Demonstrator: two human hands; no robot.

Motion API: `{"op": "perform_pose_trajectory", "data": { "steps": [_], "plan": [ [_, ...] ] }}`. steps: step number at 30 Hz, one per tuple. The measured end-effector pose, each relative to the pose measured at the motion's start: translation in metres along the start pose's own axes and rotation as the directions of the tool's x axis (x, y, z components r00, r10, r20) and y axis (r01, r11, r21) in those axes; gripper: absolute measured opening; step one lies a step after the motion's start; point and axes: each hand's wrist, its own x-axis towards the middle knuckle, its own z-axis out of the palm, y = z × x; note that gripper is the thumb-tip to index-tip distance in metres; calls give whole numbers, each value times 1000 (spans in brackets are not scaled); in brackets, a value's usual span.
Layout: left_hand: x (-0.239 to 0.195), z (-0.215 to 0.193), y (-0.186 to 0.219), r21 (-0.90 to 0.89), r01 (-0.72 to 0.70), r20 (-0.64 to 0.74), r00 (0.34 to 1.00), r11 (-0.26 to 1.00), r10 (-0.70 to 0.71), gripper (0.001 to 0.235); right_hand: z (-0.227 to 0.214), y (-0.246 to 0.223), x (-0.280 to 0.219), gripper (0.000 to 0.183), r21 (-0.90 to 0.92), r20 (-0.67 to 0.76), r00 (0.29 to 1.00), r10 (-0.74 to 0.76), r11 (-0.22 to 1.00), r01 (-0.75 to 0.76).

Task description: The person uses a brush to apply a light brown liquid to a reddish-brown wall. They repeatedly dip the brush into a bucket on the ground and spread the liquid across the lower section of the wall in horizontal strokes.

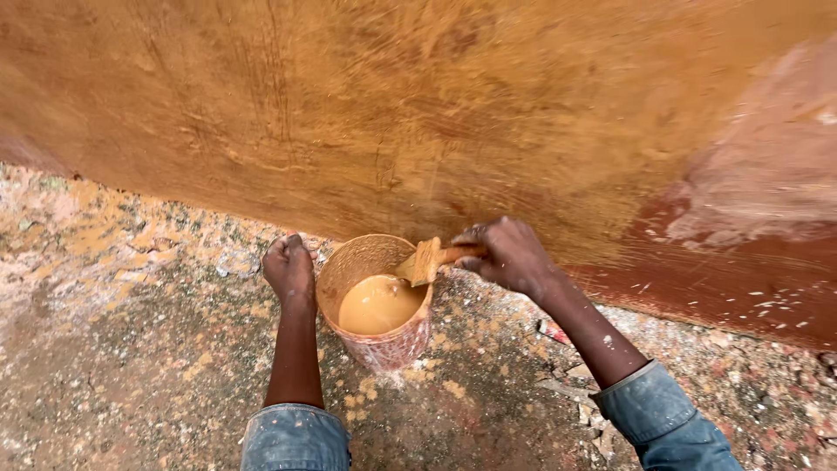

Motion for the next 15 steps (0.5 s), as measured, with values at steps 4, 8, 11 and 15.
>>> {"op": "perform_pose_trajectory", "data": {
  "steps": [4, 8, 11, 15],
  "plan": [
    [-19, 14, 43, 16, -31, 14, 999, 999, 31, 30, 21, 22, -6, 29, -175, 153, 987, 46, 984, -19],
    [-42, 18, 70, 168, -150, 25, 989, 974, 148, 33, 47, 29, -6, 34, -250, 134, 989, -56, 964, 88],
    [-54, 25, 80, 88, -293, 105, 953, 952, 284, 26, 61, 25, -6, 20, -246, 186, 982, 19, 969, 28],
    [-73, 42, 82, 73, -363, 158, 924, 929, 349, 30, 71, 18, -11, 20, 18, 283, 949, 142, 988, -153]
  ]
}}
